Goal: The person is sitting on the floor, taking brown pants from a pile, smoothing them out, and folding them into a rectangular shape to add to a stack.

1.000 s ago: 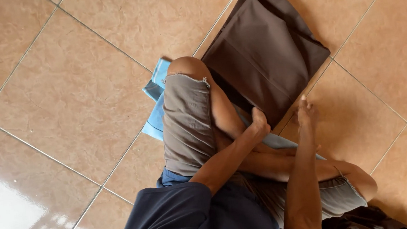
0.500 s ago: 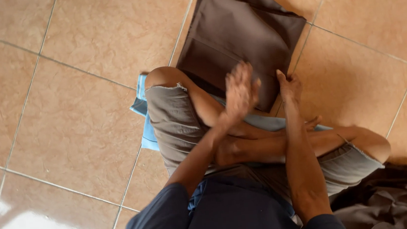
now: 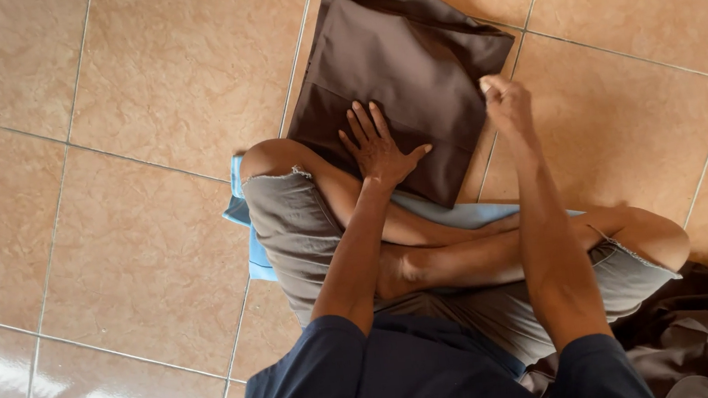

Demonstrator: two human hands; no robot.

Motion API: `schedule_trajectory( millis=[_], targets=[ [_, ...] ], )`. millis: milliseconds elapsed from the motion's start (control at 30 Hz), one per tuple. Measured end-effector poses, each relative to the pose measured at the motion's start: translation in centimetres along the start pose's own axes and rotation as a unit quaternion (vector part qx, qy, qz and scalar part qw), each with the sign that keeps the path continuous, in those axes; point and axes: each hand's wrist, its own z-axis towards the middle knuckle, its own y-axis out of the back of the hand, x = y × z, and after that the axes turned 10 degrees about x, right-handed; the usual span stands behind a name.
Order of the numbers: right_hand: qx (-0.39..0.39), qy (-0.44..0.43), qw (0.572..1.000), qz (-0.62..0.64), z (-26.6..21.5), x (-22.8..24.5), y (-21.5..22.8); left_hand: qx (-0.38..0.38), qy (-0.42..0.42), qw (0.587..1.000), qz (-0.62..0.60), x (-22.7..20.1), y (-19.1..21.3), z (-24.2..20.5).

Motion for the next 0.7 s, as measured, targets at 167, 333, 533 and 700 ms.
schedule_trajectory(
  millis=[167,333,533,700],
  targets=[
    [0.194,-0.130,0.950,0.209,1.8,-3.3,1.1,0.051,0.011,0.998,0.041,-0.3,0.9,-0.3],
    [0.227,-0.038,0.944,0.236,1.9,2.2,3.9,0.082,0.013,0.996,0.019,-0.5,1.4,-0.3],
    [-0.082,-0.038,0.983,0.162,5.0,-1.0,-0.6,0.047,0.001,0.999,0.020,-0.2,0.8,0.0],
    [-0.114,-0.049,0.992,-0.024,7.9,-1.1,0.5,0.015,0.001,0.999,0.043,-0.1,0.1,0.2]
  ],
)
